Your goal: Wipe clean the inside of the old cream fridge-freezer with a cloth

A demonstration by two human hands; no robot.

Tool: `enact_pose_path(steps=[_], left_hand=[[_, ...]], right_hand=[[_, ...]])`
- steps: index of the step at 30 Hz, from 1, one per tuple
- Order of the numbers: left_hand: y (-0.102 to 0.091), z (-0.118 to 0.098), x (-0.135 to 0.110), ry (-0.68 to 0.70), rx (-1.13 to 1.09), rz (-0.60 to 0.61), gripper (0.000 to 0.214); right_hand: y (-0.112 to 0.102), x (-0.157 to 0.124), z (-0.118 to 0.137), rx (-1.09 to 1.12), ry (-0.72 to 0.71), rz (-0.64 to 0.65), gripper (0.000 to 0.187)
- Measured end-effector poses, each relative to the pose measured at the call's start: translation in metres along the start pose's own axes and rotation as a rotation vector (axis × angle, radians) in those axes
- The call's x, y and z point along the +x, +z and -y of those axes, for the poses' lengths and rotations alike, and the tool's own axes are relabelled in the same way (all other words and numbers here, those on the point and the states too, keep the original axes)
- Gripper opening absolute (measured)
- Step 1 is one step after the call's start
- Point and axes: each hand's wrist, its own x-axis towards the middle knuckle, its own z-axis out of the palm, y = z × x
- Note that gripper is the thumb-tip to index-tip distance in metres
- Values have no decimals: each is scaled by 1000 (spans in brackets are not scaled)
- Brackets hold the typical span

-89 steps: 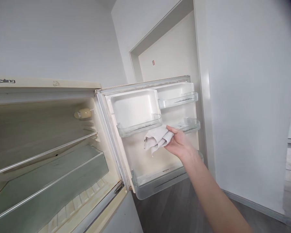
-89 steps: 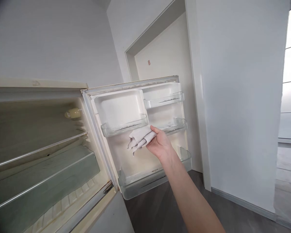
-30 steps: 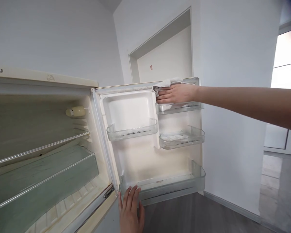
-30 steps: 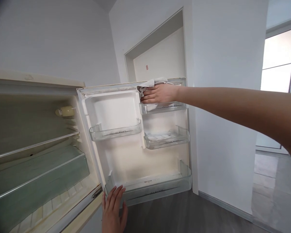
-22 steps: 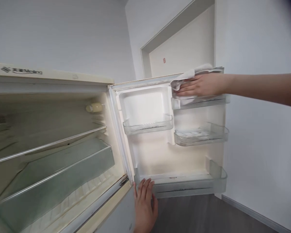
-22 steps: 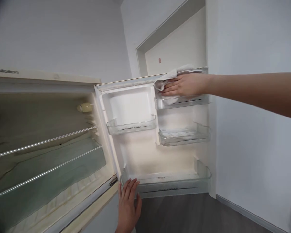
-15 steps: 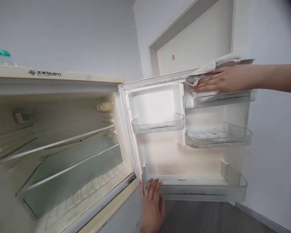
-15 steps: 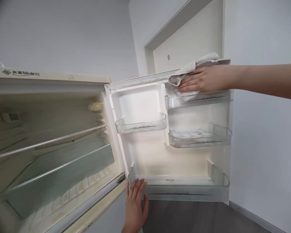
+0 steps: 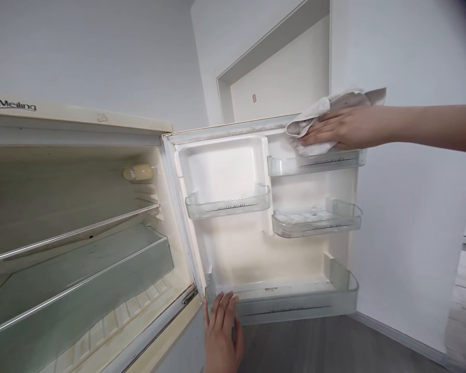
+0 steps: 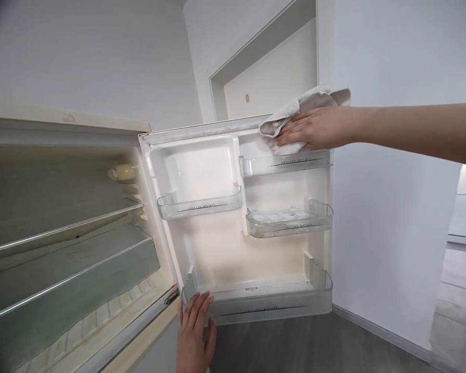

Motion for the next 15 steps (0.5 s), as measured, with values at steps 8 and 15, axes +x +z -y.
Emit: enact_pose_path(steps=[8, 15], left_hand=[[-3, -1, 2, 7, 7, 1, 48], [-5, -1, 4, 31, 4, -33, 46]], right_hand=[[-8, -20, 17, -760, -23, 198, 52], [7, -40, 17, -1169, 47, -7, 51]])
